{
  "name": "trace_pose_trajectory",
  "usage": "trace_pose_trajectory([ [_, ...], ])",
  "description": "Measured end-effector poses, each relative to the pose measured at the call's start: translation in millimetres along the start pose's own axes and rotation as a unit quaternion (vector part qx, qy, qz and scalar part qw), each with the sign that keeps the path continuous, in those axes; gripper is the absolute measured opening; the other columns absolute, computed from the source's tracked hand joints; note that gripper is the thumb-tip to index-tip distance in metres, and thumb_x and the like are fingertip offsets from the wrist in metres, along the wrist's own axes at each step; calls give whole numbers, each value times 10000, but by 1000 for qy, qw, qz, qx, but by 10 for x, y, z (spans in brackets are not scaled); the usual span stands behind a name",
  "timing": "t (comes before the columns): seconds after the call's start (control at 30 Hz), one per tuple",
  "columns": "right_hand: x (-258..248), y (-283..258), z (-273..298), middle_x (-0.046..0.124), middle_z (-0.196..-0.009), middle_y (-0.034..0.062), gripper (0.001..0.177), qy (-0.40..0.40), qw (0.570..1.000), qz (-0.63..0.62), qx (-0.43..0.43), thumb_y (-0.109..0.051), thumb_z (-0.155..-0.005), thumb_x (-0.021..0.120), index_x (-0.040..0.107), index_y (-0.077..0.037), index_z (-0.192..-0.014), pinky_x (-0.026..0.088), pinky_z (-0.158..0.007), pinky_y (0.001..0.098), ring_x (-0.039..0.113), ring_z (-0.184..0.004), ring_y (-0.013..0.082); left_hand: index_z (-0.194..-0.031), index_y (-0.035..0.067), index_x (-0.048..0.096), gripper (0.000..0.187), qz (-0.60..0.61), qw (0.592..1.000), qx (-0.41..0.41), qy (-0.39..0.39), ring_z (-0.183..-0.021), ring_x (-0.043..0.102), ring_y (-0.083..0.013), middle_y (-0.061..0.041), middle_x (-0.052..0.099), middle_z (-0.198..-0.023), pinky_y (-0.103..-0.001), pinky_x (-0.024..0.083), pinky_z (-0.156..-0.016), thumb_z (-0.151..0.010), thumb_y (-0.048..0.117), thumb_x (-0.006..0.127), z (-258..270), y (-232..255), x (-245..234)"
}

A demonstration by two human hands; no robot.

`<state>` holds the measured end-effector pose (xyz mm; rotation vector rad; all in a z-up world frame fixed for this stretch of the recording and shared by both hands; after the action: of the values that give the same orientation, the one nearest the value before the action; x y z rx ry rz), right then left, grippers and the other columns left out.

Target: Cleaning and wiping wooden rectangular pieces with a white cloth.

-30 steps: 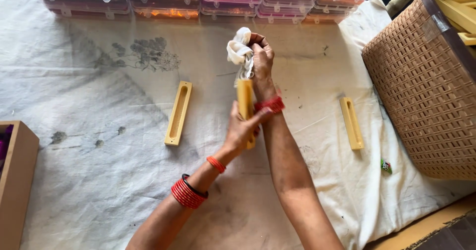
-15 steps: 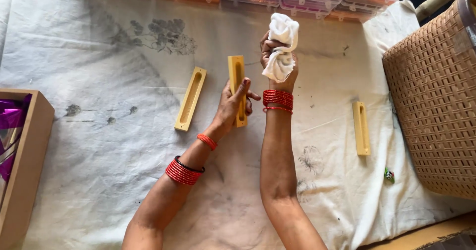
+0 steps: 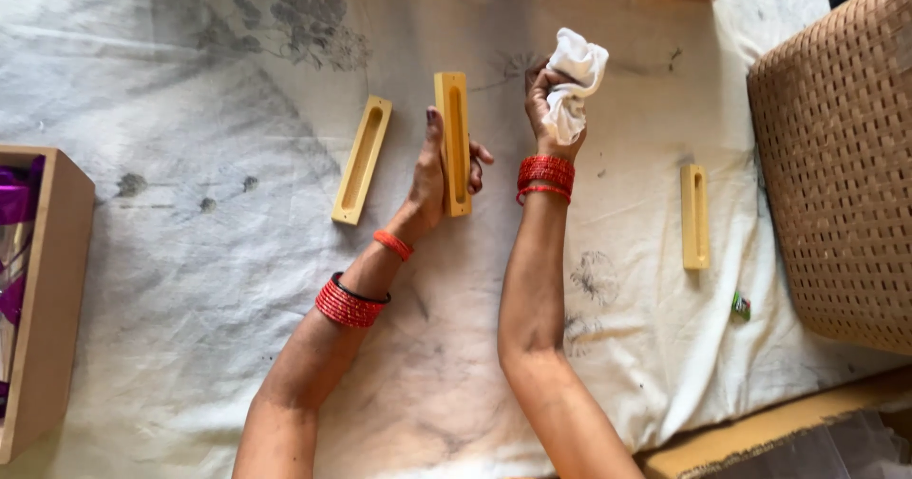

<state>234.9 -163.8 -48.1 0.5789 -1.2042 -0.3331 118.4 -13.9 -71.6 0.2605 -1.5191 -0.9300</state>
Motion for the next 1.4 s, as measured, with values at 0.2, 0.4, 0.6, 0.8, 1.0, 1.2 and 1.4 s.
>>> trace_pose_trajectory([
  [0.2, 49, -585, -62, 551, -1169, 213, 315, -64, 995, 78, -18, 19, -883, 597, 599, 40, -1197, 550, -657, 343, 578, -1080, 344, -1054, 86, 519, 695, 17, 999, 37, 24, -603, 604, -114, -120, 668, -886, -279, 528, -498, -973, 753, 340, 86, 247, 130],
  [0.4, 28, -713, -75, 605, -1128, 223, 336, -153, 950, 257, -91, -117, -911, 626, 596, 50, -1200, 590, -691, 336, 629, -945, 313, -1060, 118, 493, 563, -8, 1000, 22, -4, -631, 615, -123, -125, 672, -907, -273, 535, -530, -1019, 665, 363, 63, 289, 162],
  [0.6, 0, -834, -307, 637, -1025, 162, 295, -142, 935, 318, -60, -180, -949, 623, 615, 27, -1158, 585, -681, 336, 639, -836, 264, -1050, 114, 528, 584, 90, 996, -8, -8, -662, 626, -113, -109, 672, -907, -256, 548, -558, -1018, 676, 371, 22, 210, 64],
  [0.8, 12, -738, -351, 660, -939, 126, 279, -126, 917, 373, -62, -238, -977, 623, 637, 7, -1109, 572, -651, 337, 638, -741, 236, -1052, 110, 539, 584, 89, 996, -22, 2, -685, 632, -113, -111, 680, -915, -264, 558, -583, -1022, 675, 394, 37, 178, 45],
  [1.0, -6, -659, -166, 676, -879, 117, 342, -82, 891, 425, -137, -355, -964, 608, 667, -37, -1075, 553, -607, 372, 622, -655, 239, -1066, 108, 541, 578, 98, 995, -22, 9, -697, 624, -112, -107, 680, -924, -268, 562, -594, -1022, 665, 395, 22, 177, 28],
  [1.2, -9, -676, -160, 676, -882, 99, 393, -70, 885, 428, -168, -431, -947, 589, 666, -70, -1085, 542, -605, 397, 624, -671, 257, -1069, 104, 544, 586, 111, 993, -28, 5, -700, 613, -115, -108, 680, -928, -269, 554, -593, -1019, 668, 392, 36, 172, 32],
  [1.4, 14, -511, -65, 675, -894, 102, 438, -65, 876, 440, -186, -466, -926, 601, 666, -72, -1107, 533, -582, 387, 620, -665, 253, -1067, 106, 531, 589, 82, 996, -15, 5, -706, 633, -108, -108, 687, -935, -259, 560, -584, -1024, 676, 391, 39, 169, 28],
])
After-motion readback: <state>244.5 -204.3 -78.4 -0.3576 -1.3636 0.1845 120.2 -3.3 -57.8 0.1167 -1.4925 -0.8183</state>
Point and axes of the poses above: each hand's wrist, its own z-axis away from the middle knuckle, its own x-axis out of the palm, y = z × x, the point moved 10 cm from there along -z, towards the middle knuckle
